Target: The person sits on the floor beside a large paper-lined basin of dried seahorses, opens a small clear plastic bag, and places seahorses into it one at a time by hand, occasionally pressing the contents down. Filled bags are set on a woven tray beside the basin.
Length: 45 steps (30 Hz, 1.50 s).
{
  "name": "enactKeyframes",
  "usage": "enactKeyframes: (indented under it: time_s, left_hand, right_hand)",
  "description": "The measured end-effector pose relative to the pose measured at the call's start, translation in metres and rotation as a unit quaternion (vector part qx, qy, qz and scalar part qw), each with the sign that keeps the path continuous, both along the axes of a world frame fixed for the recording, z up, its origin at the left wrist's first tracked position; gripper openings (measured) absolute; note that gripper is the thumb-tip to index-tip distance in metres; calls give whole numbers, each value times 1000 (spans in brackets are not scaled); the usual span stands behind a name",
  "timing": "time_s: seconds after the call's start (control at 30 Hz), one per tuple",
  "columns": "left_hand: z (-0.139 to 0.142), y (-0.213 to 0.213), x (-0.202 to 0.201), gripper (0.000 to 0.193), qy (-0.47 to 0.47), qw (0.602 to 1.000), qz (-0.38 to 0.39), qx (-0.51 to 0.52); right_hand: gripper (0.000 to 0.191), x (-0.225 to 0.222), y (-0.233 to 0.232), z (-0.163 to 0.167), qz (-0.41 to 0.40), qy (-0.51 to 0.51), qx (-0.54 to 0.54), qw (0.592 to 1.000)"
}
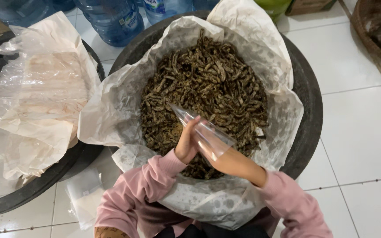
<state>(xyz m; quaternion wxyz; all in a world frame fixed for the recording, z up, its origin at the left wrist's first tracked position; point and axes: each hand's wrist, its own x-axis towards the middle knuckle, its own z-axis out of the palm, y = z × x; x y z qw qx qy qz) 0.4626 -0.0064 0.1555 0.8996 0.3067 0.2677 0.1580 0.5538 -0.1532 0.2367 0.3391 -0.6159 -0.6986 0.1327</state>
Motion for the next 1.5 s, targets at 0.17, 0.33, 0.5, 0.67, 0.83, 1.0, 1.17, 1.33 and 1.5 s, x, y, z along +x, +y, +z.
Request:
enactKeyframes:
  time_s: [0.17,0.33,0.5,0.67,0.83,1.0,1.17,1.33,1.5]
  left_hand:
    - [0,14,2,97,-5,998,24,-53]
    - [5,25,8,88,-20,997,34,-67]
    - [5,39,20,83,0,994,67,-85]
    - [2,52,33,80,4,989,109,-103]
    - [4,61,43,75,4,986,133,-96]
    - [9,67,52,69,9,984,149,-94]
    - [8,74,54,69,14,983,164,-79]
    - [3,81,52,74,-70,979,148,-124]
    - [8,81,56,63,2,982,169,-88]
  right_hand:
    - [55,115,-112,-10,170,199,-184,947]
    - [18,266,-231,-85,-213,473,285,806]
    - [57,386,-263,-185,-251,690,483,477]
    - [89,432,-276,-236,-332,672,521,408]
    - [87,478,-262,-232,-383,660,491,421]
    - [85,522,-250,-219,-420,658,450,434]
    - [83,559,-246,-222,-440,655,423,445]
    - [81,574,-231,-217,-453,652,408,451]
    - [80,567,-230,-198,-458,653,398,453]
